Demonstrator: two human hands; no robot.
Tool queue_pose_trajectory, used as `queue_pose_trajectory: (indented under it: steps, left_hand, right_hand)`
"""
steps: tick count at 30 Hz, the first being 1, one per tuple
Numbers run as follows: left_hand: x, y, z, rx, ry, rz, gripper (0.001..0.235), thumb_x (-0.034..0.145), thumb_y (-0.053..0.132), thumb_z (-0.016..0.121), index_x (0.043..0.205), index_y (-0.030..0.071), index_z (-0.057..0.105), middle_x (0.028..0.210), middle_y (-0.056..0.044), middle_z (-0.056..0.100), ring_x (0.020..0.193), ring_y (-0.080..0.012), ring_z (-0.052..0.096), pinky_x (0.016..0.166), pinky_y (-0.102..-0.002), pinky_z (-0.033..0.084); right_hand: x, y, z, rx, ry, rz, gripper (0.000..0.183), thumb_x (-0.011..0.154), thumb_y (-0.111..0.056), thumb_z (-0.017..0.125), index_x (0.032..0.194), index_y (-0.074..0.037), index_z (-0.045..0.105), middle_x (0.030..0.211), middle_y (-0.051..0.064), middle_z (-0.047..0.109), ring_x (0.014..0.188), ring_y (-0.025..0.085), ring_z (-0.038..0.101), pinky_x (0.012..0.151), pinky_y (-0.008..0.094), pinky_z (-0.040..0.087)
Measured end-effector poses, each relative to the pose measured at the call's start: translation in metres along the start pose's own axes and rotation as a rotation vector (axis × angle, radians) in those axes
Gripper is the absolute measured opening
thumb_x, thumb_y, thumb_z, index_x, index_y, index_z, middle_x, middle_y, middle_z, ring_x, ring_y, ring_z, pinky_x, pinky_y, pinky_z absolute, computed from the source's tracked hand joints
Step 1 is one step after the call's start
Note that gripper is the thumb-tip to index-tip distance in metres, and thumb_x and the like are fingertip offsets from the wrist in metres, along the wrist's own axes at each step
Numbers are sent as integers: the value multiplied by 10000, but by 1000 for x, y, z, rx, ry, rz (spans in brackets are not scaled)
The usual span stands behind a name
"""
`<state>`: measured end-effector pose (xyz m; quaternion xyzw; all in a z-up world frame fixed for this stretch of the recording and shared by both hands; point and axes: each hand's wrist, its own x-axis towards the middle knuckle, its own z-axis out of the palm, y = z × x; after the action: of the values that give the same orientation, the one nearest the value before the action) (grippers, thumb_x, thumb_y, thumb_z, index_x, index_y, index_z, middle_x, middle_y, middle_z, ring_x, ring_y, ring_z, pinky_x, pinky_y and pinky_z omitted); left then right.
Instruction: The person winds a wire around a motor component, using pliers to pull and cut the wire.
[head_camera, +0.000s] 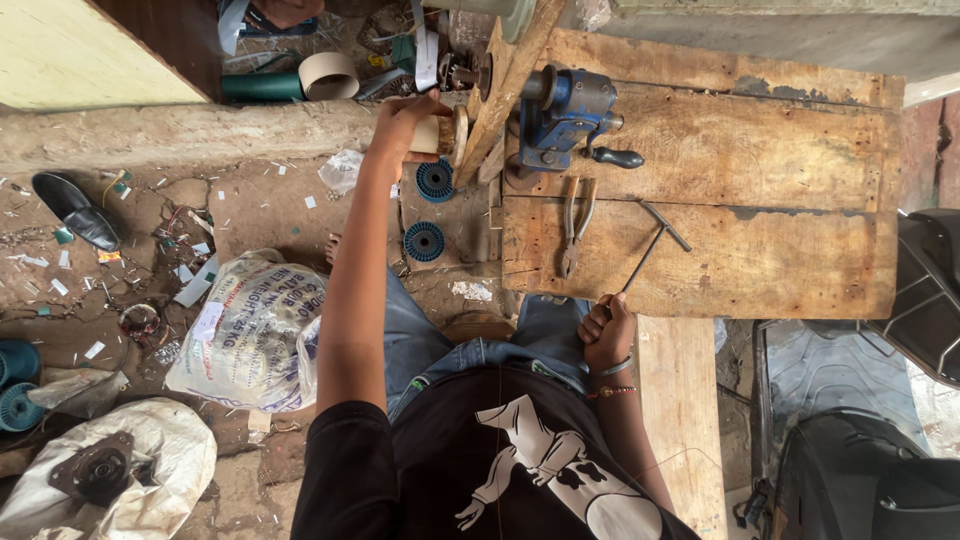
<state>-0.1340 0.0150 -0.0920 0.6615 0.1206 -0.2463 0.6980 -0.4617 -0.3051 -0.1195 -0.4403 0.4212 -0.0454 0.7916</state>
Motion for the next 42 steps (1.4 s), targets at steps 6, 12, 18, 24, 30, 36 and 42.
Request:
queue_pose_trajectory:
  steps: [6,12,18,24,30,36,42]
  left_hand:
    - [-2,14,-2,50,-42,-63,547,883,540,657,1141,66,742,1195,-145,717,1025,-311,737,786,-538,674]
    - [3,-1,1,-52,13,-41,505,881,468,661,1137,36,710,1252,-163,684,1050,-351,711,763,-543,663]
    - [7,-10,8,13,198,-40,445,944,467,622,1078,49,698,857,-73,713,706,-198,693,561,-387,505]
    - [15,-15,8,211,316,103,461,967,467,601,866,63,799,658,-94,630,596,-187,579,585,-359,445]
    - [16,-17,10,234,366,134,440,937,462,606,842,80,803,770,-110,744,686,-208,684,652,-369,501]
    - [7,-7,10,386,416,121,430,932,502,583,909,142,818,853,-111,769,831,-268,729,768,-414,525]
    - [-5,5,12,502,427,52,434,953,505,523,933,173,802,909,-116,785,918,-306,736,840,-462,534]
  right_hand:
    - [3,1,-3,-5,-16,-8,375,1101,-413,424,859,-140,514,575,-46,342,436,80,262,399,271,247]
    - [3,2,-4,2,-21,-3,382,1100,-423,425,859,-140,513,577,-48,344,438,79,265,401,272,252]
    - [6,3,-6,4,-19,5,379,1101,-424,423,860,-144,510,583,-49,346,447,77,269,409,269,255]
    - [9,4,-7,8,-14,5,380,1104,-422,418,858,-149,512,589,-51,351,453,78,268,415,271,260]
    - [10,4,-9,8,-17,4,386,1102,-426,420,851,-149,514,585,-49,354,450,79,269,411,273,257]
    - [12,5,-9,16,-15,10,393,1099,-435,423,848,-146,514,579,-49,349,446,80,270,407,272,256]
    - [14,7,-13,17,-30,1,393,1098,-438,428,850,-145,515,580,-51,347,444,78,268,407,272,257]
